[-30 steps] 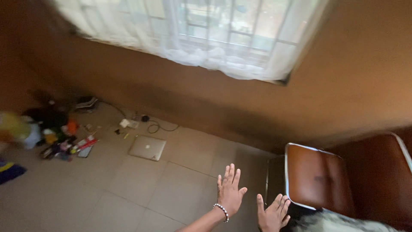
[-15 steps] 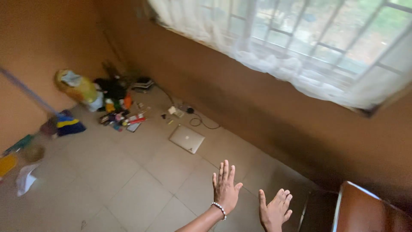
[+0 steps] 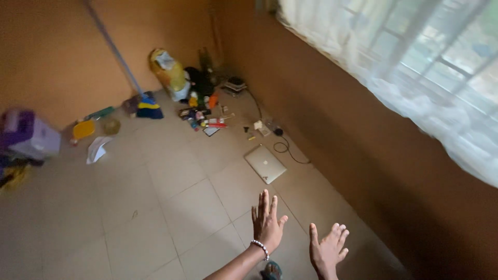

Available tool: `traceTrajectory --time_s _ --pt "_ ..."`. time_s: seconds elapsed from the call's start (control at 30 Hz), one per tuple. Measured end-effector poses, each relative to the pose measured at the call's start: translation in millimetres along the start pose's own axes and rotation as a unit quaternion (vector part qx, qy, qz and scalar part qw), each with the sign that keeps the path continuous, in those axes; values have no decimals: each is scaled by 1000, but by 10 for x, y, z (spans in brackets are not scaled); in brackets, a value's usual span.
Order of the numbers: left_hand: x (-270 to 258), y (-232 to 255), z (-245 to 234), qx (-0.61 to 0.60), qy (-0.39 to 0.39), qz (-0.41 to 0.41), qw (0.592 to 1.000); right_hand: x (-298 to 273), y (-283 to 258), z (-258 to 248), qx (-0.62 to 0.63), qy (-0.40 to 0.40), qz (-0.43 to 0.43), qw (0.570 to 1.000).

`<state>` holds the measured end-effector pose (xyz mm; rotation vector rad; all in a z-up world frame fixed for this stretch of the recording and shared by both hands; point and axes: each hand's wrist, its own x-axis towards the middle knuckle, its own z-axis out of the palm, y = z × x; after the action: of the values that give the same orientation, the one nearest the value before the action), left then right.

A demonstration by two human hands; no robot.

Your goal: Organizing various toiletry and cosmetic bottles from the floor onto a table.

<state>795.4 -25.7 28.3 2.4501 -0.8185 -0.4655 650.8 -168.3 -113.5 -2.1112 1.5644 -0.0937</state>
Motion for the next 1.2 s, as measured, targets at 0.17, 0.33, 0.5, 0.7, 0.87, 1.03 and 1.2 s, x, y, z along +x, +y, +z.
traceTrajectory --time_s 0.17,0.33,0.5,0.7,0.87,1.03,1.2 --pt "254 -216 43 -6 78 -36 996 344 -402 38 -14 -42 -55 997" --pt "403 -235 -189 -4 96 -80 992 585 -843 50 -4 -42 -123 992" --pt "635 -317 -144 -3 127 -111 986 880 -1153 104 -26 -58 -180 982" --pt "759 -377 -151 -6 129 -160 979 979 -1489 117 -36 -93 -214 972" --pt "753 -468 -144 8 167 -187 968 1079 -1718 255 -65 -114 -259 957" --pt "725 -601 -206 -8 131 -239 962 999 -1922 346 -73 -138 -283 946" --pt "679 -817 -227 10 179 -246 953 904 -2191 495 -95 -157 -310 933"
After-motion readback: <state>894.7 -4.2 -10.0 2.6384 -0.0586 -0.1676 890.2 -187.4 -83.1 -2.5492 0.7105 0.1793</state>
